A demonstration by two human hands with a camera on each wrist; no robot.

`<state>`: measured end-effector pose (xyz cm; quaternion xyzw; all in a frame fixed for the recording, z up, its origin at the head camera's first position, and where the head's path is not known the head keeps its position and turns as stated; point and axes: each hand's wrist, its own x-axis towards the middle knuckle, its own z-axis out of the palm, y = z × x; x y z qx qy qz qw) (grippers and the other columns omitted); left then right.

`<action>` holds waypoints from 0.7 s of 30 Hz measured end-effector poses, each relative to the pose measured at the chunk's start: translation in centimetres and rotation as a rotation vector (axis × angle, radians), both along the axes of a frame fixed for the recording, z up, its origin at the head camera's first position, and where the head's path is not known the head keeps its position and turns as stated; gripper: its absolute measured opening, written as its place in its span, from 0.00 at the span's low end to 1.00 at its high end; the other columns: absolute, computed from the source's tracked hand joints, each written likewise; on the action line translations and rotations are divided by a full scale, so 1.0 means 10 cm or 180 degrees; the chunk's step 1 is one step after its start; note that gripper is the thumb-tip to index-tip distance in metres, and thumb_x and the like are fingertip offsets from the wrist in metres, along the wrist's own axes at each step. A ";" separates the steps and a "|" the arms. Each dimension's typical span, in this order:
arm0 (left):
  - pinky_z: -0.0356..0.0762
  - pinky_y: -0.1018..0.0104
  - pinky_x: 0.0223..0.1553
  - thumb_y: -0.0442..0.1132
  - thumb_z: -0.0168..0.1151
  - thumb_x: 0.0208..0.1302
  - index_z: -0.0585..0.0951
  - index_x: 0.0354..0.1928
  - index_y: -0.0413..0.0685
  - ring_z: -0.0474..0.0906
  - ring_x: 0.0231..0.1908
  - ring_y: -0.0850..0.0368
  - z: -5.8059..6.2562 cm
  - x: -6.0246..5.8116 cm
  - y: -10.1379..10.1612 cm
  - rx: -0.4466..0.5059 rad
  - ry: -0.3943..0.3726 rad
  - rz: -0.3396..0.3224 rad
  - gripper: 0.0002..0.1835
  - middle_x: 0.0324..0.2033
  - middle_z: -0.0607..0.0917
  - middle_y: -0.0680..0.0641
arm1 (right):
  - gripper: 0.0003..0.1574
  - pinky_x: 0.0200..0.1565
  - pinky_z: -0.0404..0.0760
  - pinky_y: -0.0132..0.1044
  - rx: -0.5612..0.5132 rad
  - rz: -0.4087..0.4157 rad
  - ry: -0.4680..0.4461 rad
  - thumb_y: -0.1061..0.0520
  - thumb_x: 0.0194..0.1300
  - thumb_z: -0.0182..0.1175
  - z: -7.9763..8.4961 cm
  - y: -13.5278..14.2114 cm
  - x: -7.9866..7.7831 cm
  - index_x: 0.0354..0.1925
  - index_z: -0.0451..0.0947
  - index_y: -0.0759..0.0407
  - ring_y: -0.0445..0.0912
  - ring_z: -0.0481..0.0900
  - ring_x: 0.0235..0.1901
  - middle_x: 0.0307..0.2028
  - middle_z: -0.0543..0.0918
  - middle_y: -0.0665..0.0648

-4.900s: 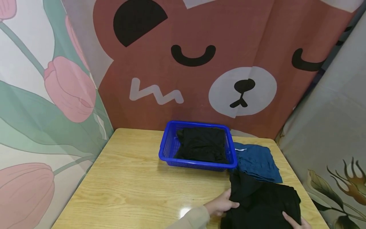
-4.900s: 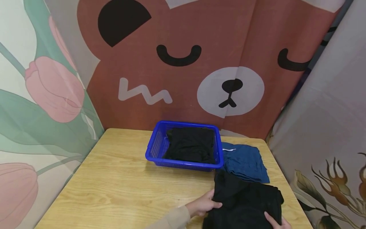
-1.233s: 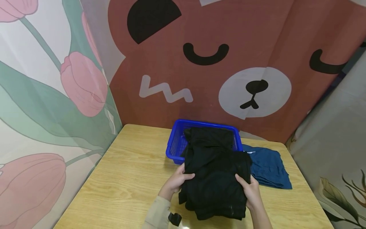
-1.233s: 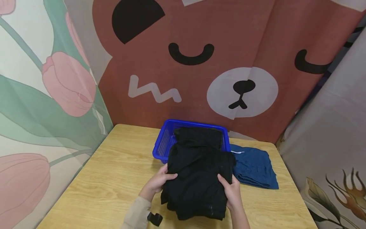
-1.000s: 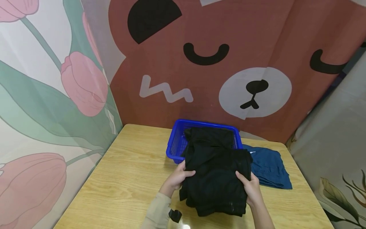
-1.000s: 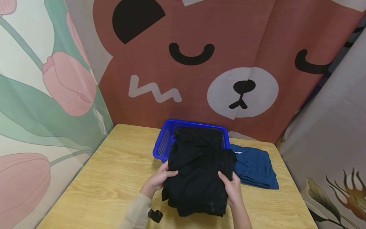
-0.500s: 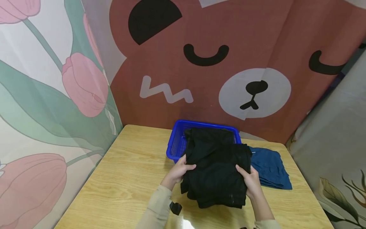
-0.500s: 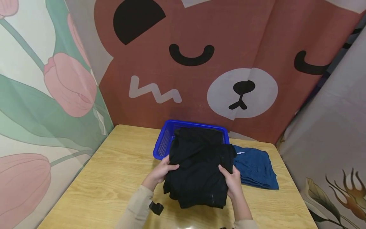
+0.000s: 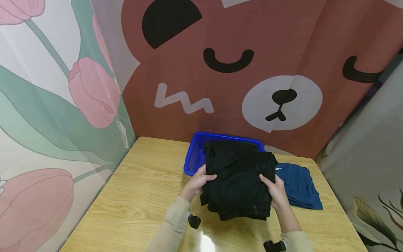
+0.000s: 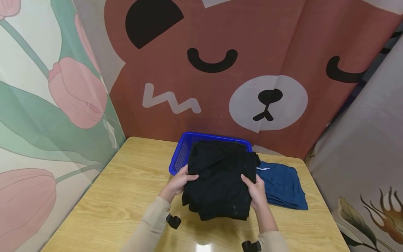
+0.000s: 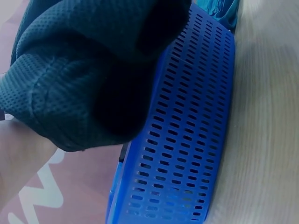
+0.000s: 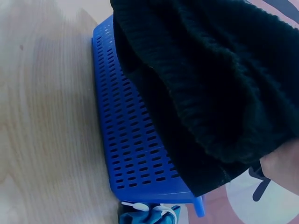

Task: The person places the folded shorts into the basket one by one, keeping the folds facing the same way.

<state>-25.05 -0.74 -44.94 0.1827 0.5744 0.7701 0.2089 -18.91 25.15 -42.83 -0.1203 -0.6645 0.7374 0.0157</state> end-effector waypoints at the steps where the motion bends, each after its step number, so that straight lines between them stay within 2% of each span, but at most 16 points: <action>1: 0.63 0.56 0.54 0.26 0.49 0.61 0.55 0.66 0.43 0.66 0.54 0.48 0.01 -0.02 0.01 -0.0009 -0.0005 0.0012 0.31 0.60 0.63 0.40 | 0.35 0.37 0.77 0.36 -0.0006 -0.0003 0.0021 0.51 0.60 0.58 0.01 0.00 -0.02 0.60 0.57 0.62 0.40 0.79 0.34 0.34 0.78 0.44; 9: 0.68 0.56 0.50 0.24 0.48 0.60 0.57 0.64 0.43 0.70 0.50 0.48 0.08 -0.18 0.04 0.0007 -0.0098 0.0084 0.29 0.57 0.67 0.40 | 0.30 0.36 0.78 0.35 -0.0028 0.0037 0.0107 0.52 0.60 0.58 0.08 0.03 -0.19 0.56 0.60 0.61 0.40 0.79 0.33 0.32 0.78 0.45; 15: 0.68 0.57 0.50 0.24 0.48 0.60 0.57 0.65 0.44 0.70 0.50 0.49 0.09 -0.31 0.06 -0.0018 -0.0174 0.0121 0.30 0.57 0.67 0.41 | 0.25 0.34 0.78 0.34 -0.0006 0.0030 0.0150 0.52 0.60 0.58 0.09 0.04 -0.32 0.52 0.63 0.59 0.39 0.78 0.31 0.30 0.78 0.44; 21: 0.67 0.56 0.50 0.24 0.48 0.60 0.54 0.66 0.46 0.69 0.51 0.47 0.08 -0.39 0.07 -0.0071 -0.0294 0.0159 0.33 0.59 0.65 0.40 | 0.24 0.33 0.78 0.34 -0.0046 0.0051 0.0137 0.53 0.60 0.57 0.06 0.04 -0.41 0.53 0.64 0.58 0.40 0.79 0.30 0.30 0.79 0.45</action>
